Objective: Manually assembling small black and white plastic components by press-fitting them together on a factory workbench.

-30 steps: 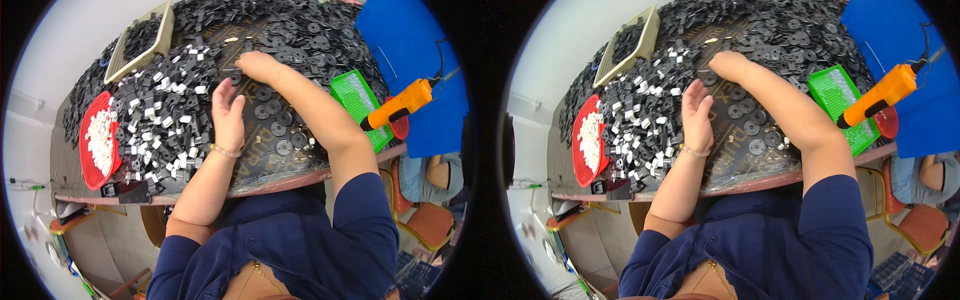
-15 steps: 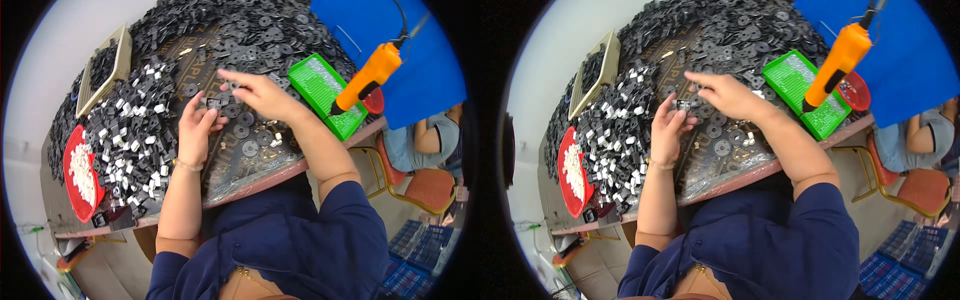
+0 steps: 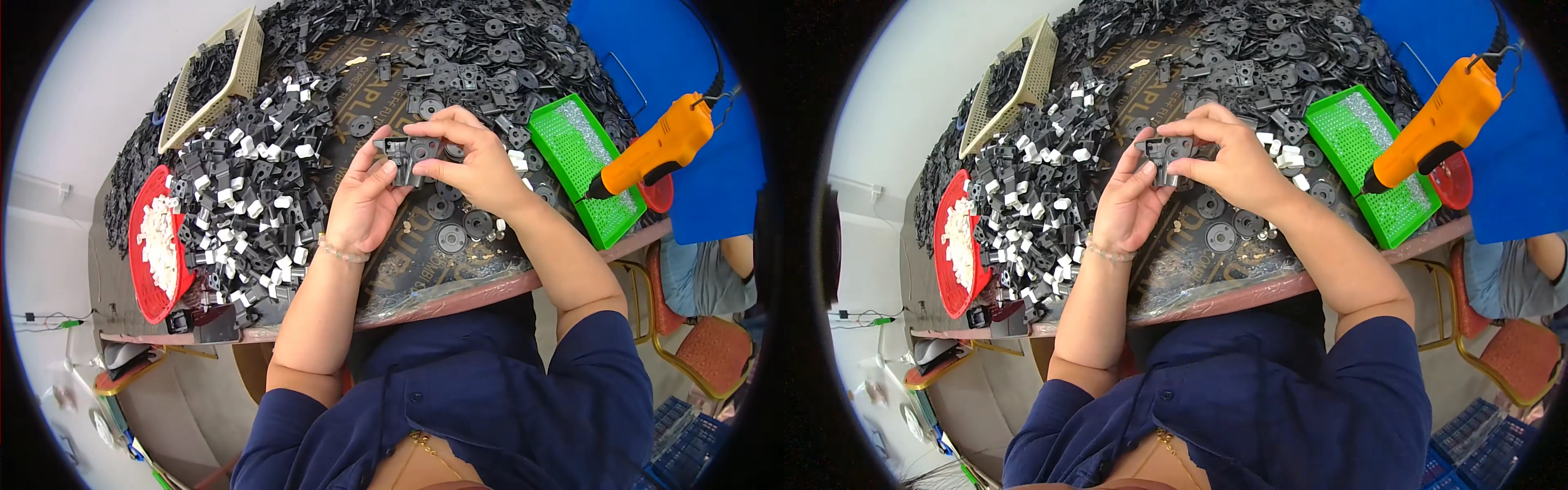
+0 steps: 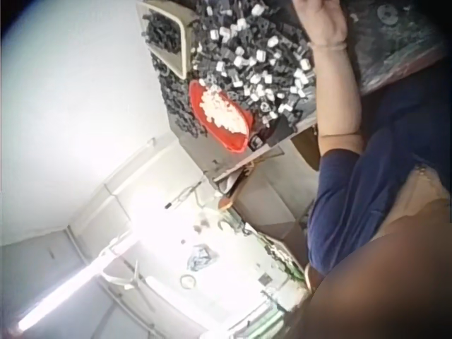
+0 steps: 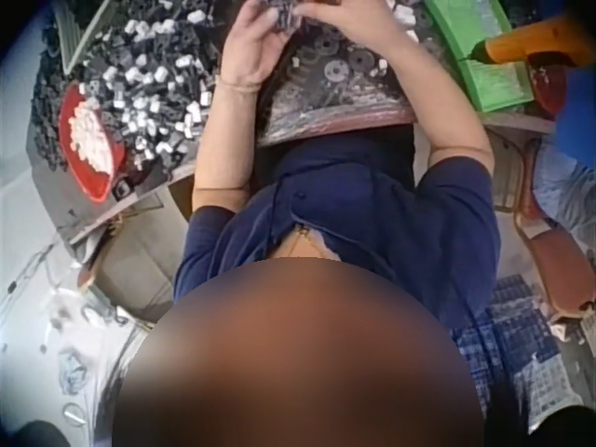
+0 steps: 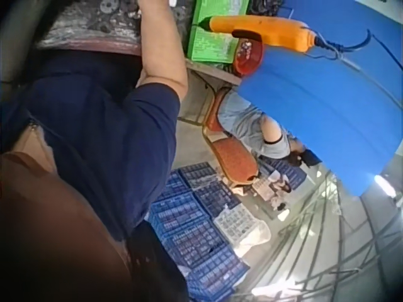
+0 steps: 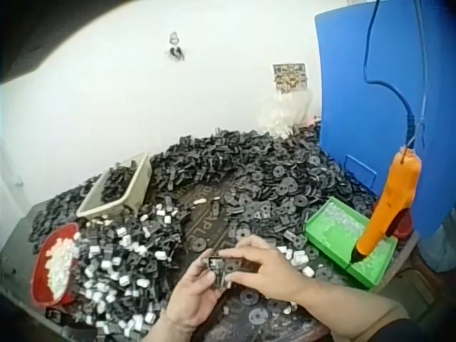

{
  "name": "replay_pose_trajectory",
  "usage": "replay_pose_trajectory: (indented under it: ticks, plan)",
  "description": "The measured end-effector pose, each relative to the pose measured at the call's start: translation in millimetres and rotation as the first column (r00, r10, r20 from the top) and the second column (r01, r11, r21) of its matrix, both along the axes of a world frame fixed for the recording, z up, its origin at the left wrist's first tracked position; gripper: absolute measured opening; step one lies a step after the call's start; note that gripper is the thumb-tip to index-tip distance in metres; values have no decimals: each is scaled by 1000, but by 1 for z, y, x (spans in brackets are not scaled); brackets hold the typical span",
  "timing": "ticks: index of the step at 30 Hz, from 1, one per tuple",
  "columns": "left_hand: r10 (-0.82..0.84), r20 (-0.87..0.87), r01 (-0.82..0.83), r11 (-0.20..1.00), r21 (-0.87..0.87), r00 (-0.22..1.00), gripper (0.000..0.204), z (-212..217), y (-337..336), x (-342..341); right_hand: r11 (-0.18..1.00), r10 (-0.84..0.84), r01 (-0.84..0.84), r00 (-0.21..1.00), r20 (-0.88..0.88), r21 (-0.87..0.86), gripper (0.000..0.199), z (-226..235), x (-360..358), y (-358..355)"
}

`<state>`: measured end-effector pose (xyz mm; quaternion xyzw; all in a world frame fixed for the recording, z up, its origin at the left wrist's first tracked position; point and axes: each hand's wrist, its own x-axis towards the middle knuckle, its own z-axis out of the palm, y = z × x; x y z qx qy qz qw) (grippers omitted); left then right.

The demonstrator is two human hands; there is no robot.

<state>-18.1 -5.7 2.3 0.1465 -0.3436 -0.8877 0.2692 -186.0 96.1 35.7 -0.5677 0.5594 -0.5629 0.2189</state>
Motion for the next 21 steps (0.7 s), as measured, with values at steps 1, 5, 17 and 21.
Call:
replay_pose_trajectory:
  ticks: [1,5,17,21]
  plan:
    - [6,-2,-6,1000,-2,1000,50,1,0,0,1000,4,-4,1000,3,0,43,-2,0,-1]
    - [-24,-29,27,997,79,999,52,8,1,0,995,-70,65,995,-70,-74,44,-6,-1,-4]
    - [-23,-63,29,995,100,998,23,-2,2,3,993,-61,33,968,-244,-116,45,-11,1,-4]
    - [-27,-51,32,995,90,998,22,-1,2,3,984,-107,49,930,-353,-169,43,-8,-1,-3]
